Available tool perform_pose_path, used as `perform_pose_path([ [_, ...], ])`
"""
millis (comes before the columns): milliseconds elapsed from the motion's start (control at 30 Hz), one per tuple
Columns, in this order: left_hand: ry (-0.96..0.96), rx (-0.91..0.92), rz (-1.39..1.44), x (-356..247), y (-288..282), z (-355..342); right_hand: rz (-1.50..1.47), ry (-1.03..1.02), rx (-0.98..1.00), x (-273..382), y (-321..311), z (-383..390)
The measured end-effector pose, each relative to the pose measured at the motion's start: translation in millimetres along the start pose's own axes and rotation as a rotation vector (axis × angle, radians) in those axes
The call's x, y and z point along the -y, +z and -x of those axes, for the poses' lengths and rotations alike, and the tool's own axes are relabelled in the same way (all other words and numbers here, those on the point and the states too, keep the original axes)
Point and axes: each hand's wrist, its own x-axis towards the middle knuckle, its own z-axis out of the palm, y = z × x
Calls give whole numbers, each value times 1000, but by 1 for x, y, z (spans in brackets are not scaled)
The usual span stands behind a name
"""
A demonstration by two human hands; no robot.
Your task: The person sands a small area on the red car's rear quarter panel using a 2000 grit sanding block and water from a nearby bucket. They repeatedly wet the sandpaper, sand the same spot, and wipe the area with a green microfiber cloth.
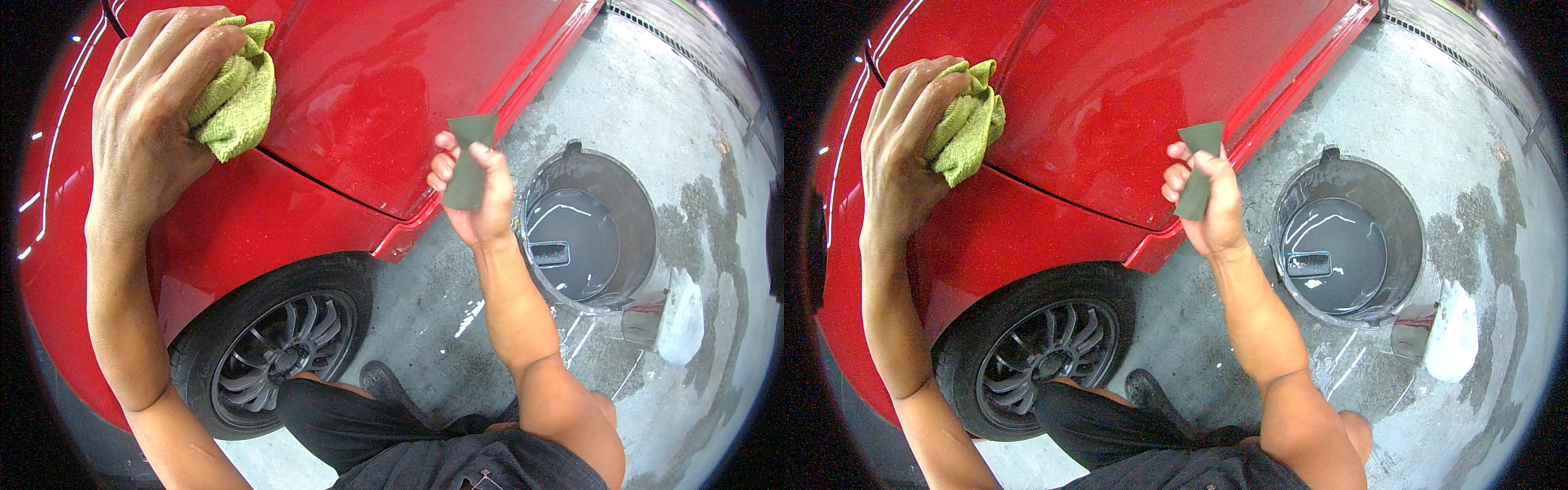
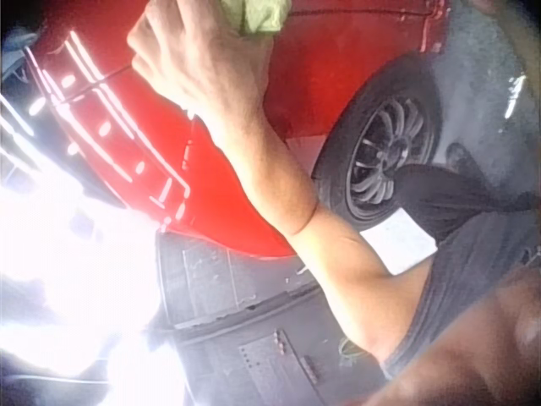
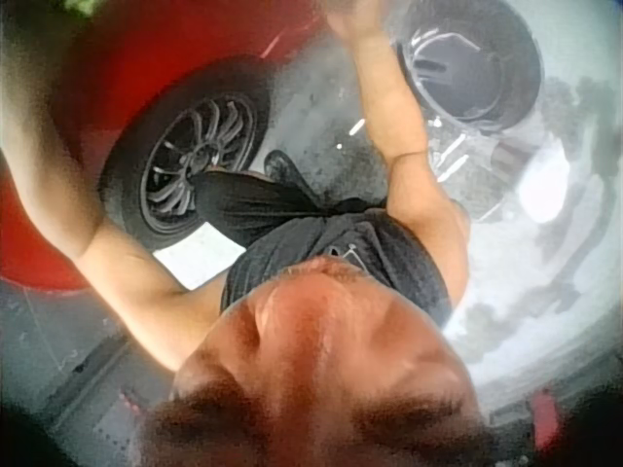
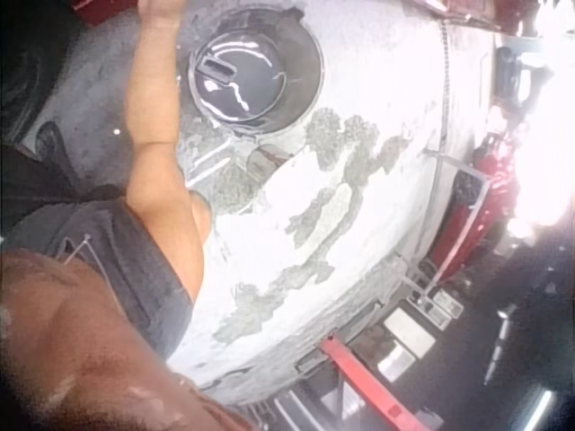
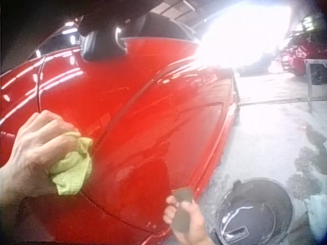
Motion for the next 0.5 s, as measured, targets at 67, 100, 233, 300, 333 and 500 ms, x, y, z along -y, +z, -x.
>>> perform_pose_path([
  [67,-1,2,-1,-1,0,0,-10,58,-83,5,10,0],
  [100,0,0,-5,-2,0,0,-16,88,-125,7,16,0],
  [233,3,-12,-4,-2,-1,-2,190,74,-65,9,-14,-5],
  [300,-9,-10,1,-3,1,0,331,55,-132,7,-7,-3],
  [333,-11,-13,4,-3,3,1,372,54,-172,6,-5,-2],
  [500,21,-4,-14,0,-3,-1,352,132,-184,2,-1,-4],
])
